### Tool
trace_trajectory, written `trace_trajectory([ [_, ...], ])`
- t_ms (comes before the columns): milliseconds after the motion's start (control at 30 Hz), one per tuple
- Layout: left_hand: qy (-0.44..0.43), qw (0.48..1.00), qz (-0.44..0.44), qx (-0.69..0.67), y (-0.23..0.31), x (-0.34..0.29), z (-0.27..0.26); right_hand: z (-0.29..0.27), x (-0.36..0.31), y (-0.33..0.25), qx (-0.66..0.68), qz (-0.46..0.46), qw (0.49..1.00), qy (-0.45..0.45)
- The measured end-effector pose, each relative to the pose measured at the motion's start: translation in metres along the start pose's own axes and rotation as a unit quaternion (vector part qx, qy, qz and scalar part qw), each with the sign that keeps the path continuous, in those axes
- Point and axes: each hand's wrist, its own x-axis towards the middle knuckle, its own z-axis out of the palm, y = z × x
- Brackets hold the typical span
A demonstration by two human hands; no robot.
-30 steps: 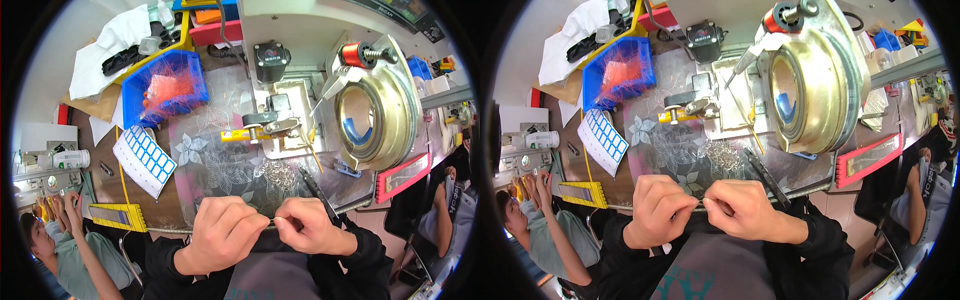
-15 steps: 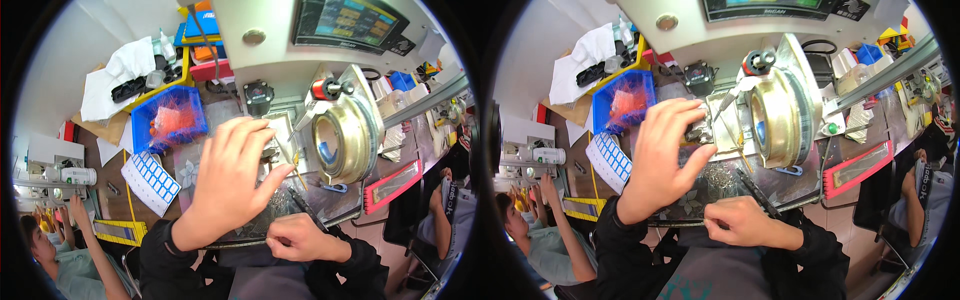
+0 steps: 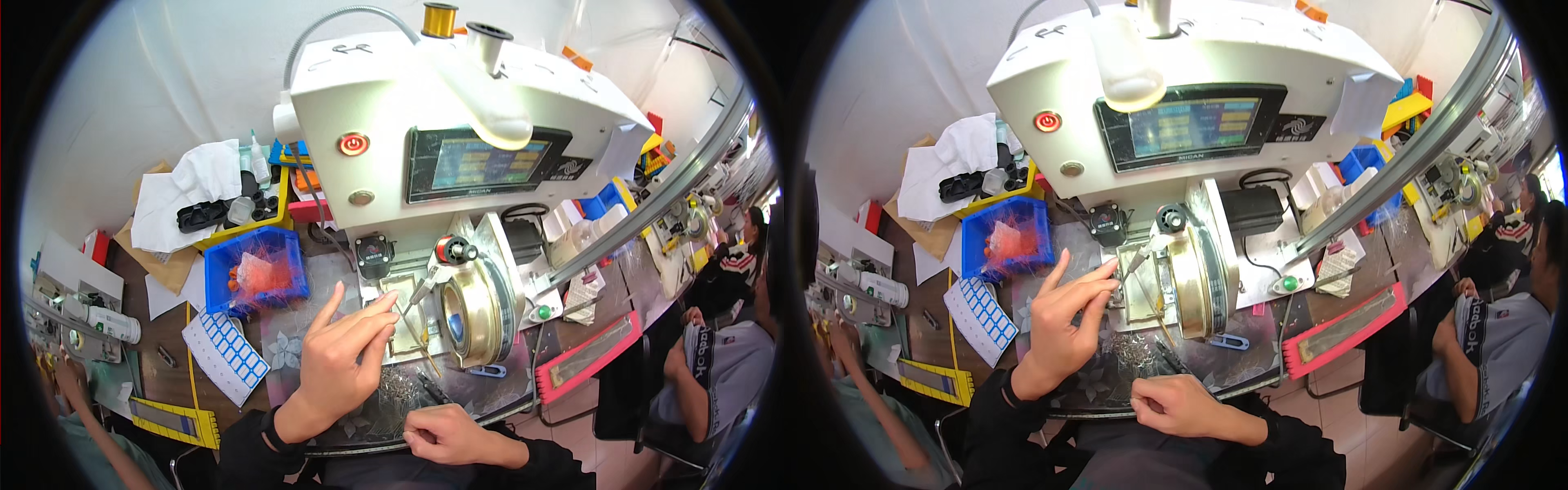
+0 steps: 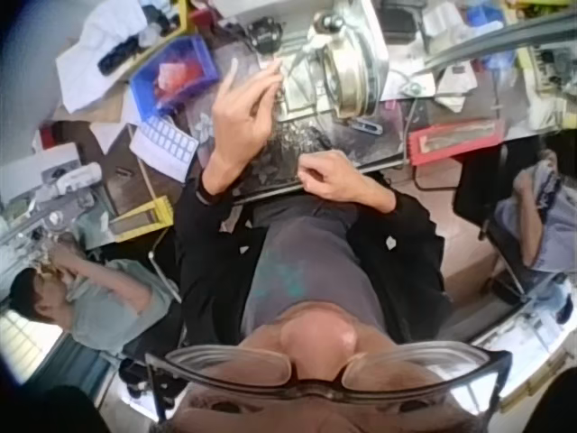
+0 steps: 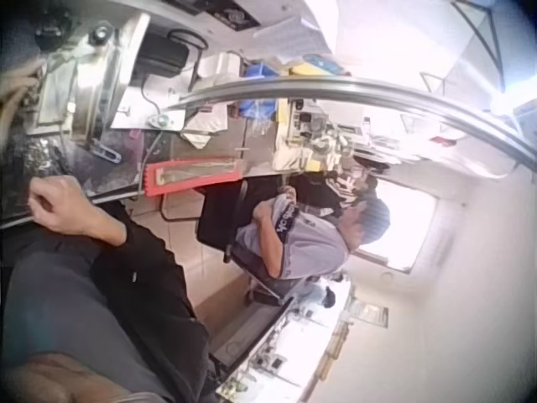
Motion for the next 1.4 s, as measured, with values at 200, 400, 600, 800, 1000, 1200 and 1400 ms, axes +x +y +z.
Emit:
trace_trajectory([
  [200,0.022,0.996,0.078,0.048,-0.004,-0.002,-0.003,-0.008,0.001,0.0,-0.008,0.016,1.0,-0.007],
  [400,0.01,0.996,0.059,-0.064,-0.003,-0.004,0.004,-0.011,0.004,-0.005,-0.004,0.019,1.0,-0.002],
  [600,-0.066,0.996,0.045,-0.036,0.01,-0.021,-0.01,-0.02,0.008,-0.001,0.018,0.029,0.999,0.023],
  [800,-0.061,0.984,-0.003,-0.168,-0.003,-0.044,-0.02,-0.017,0.034,0.009,0.117,0.03,0.983,0.136],
  [1000,0.09,0.943,-0.112,-0.299,-0.019,-0.05,-0.004,-0.007,0.059,0.008,0.16,0.027,0.97,0.182],
  [1200,0.091,0.96,-0.081,-0.251,-0.035,-0.052,-0.002,-0.002,0.072,0.021,0.162,-0.009,0.956,0.246],
  [1400,0.102,0.927,-0.111,-0.344,-0.05,-0.051,0.005,-0.006,0.083,0.021,0.17,-0.05,0.951,0.253],
])
